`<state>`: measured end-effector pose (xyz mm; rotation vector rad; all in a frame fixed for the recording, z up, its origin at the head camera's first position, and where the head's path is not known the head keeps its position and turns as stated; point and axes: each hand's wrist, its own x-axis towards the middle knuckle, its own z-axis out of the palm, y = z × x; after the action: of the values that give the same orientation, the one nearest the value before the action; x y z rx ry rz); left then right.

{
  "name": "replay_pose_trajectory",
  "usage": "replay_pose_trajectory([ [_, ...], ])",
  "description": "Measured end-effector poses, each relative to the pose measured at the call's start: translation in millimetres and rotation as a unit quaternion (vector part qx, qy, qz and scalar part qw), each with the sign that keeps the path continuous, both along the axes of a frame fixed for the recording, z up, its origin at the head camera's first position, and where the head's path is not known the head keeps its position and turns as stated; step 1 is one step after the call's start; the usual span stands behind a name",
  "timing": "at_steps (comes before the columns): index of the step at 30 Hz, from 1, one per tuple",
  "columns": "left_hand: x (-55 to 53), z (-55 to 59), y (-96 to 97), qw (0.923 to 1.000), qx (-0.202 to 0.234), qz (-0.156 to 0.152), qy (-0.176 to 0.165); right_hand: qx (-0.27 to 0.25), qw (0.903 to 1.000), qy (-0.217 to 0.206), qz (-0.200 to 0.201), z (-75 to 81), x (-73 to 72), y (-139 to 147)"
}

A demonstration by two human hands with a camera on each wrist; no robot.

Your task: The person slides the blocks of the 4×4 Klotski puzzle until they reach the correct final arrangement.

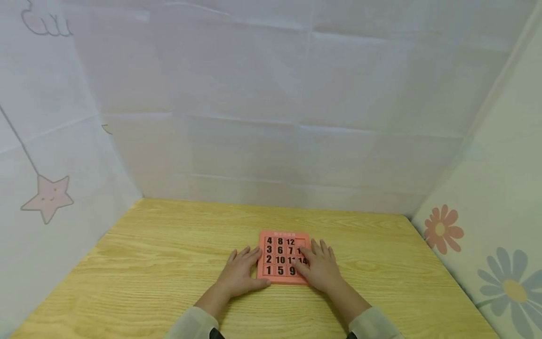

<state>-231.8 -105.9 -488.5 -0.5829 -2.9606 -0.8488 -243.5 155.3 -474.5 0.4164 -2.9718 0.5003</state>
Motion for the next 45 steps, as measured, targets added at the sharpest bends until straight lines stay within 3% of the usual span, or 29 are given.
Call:
replay_pose_trajectory([
  [10,2.2,-0.8,-0.1,1.0000,0.002,0.002,-0.006,0.002,1.0000,-0.006,-0.006,-1.5,-0.6,-1],
  [17,0.1,-0.8,-0.7,1.0000,0.000,0.001,0.001,-0.017,0.9998,0.008,-0.002,1.7,-10.3,-15],
  [27,1.8,-0.6,-1.3,1.0000,0.005,0.001,-0.005,-0.004,0.9997,-0.024,0.005,-0.5,-21.3,-33],
  [45,0.2,0.0,-0.8,1.0000,0.007,-0.003,-0.004,0.006,0.9995,-0.026,-0.015,-3.1,-25.1,-24],
])
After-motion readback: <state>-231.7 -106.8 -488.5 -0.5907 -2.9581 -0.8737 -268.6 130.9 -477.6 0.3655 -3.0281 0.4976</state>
